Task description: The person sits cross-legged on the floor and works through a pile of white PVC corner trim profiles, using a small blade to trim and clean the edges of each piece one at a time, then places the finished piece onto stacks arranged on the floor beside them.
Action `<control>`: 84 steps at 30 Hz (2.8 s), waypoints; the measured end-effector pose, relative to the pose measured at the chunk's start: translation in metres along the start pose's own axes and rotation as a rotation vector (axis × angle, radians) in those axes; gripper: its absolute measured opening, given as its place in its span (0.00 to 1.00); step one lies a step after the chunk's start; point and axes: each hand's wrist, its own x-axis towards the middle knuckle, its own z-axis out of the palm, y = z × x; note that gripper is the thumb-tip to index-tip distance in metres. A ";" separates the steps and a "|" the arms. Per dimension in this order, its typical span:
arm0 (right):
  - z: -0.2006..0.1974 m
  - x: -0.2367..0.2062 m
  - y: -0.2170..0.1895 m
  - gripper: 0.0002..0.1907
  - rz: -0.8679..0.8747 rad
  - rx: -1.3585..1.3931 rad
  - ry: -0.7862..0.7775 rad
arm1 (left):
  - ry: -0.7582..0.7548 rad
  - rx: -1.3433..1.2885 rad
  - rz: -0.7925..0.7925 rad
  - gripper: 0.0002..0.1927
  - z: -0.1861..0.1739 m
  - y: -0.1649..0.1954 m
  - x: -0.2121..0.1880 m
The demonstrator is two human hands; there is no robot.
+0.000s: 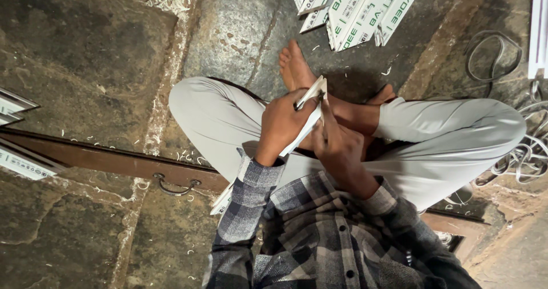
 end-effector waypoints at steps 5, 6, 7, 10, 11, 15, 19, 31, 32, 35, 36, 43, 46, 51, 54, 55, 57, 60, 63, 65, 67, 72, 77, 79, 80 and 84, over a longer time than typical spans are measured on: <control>-0.005 -0.004 0.010 0.22 0.050 -0.057 0.164 | 0.030 -0.041 0.053 0.18 -0.002 0.002 0.001; -0.006 -0.004 0.012 0.22 0.073 -0.046 0.187 | 0.045 -0.011 0.037 0.19 -0.002 0.003 0.001; -0.006 -0.004 0.012 0.22 0.072 -0.035 0.178 | 0.060 0.020 0.022 0.19 0.000 0.005 0.001; -0.005 -0.006 0.011 0.23 0.073 -0.022 0.131 | 0.098 0.108 0.030 0.20 0.004 0.009 0.004; -0.004 -0.006 0.010 0.23 0.072 -0.031 0.103 | 0.109 0.134 0.042 0.20 0.006 0.009 0.005; -0.001 -0.004 0.009 0.23 0.053 -0.052 0.059 | 0.120 0.183 0.025 0.22 0.007 0.007 0.008; -0.001 0.001 0.013 0.23 -0.027 -0.042 0.076 | 0.115 0.243 0.005 0.25 0.009 0.006 0.012; 0.006 0.005 0.023 0.26 -0.158 -0.146 0.105 | 0.179 0.316 0.067 0.34 0.017 -0.003 0.016; 0.007 0.006 0.023 0.26 -0.148 -0.154 0.103 | 0.182 0.321 0.065 0.34 0.018 -0.003 0.016; 0.008 0.009 0.020 0.26 -0.116 -0.145 0.081 | 0.203 0.337 0.077 0.34 0.018 -0.003 0.017; 0.007 0.010 0.019 0.26 -0.107 -0.136 0.070 | 0.198 0.337 0.076 0.34 0.018 -0.003 0.017; 0.001 0.006 0.009 0.24 -0.127 -0.152 0.029 | 0.191 0.345 0.059 0.33 0.017 -0.003 0.017; 0.002 -0.001 0.010 0.24 -0.108 -0.093 0.001 | 0.169 0.345 0.017 0.32 0.018 -0.001 0.018; 0.000 -0.024 0.011 0.22 -0.006 -0.002 -0.047 | 0.195 0.359 -0.020 0.31 0.018 0.007 0.019; -0.008 -0.041 0.013 0.23 0.144 0.023 -0.060 | 0.186 0.341 -0.005 0.31 0.016 0.008 0.018; -0.011 -0.044 0.017 0.22 0.172 0.030 -0.056 | 0.159 0.320 -0.014 0.31 0.015 0.007 0.017; -0.016 -0.043 0.026 0.19 0.240 0.042 -0.050 | 0.144 0.301 -0.001 0.31 0.014 0.005 0.016; -0.015 -0.022 0.042 0.03 0.092 0.085 0.014 | 0.170 0.313 0.043 0.30 0.017 0.004 0.015; -0.007 0.006 0.047 0.12 0.294 0.405 0.068 | 0.146 0.342 0.020 0.31 0.018 0.007 0.014; -0.002 0.022 0.045 0.09 0.301 0.328 0.081 | 0.138 0.336 0.007 0.31 0.016 0.009 0.013; 0.000 0.029 0.041 0.07 0.303 0.308 0.091 | 0.137 0.311 0.012 0.32 0.013 0.010 0.010; 0.000 0.028 0.041 0.04 0.243 0.280 0.107 | 0.121 0.308 0.019 0.33 0.010 0.011 0.009; 0.002 0.023 0.041 0.05 0.132 0.141 0.117 | 0.037 0.236 0.032 0.35 0.005 0.011 0.006; 0.002 0.021 0.040 0.04 0.111 0.121 0.132 | 0.037 0.245 0.031 0.35 0.005 0.012 0.006; 0.003 0.020 0.038 0.04 0.097 0.134 0.151 | 0.038 0.248 0.028 0.35 0.005 0.012 0.006; 0.005 0.018 0.037 0.03 0.108 0.167 0.168 | 0.048 0.271 0.030 0.34 0.007 0.011 0.005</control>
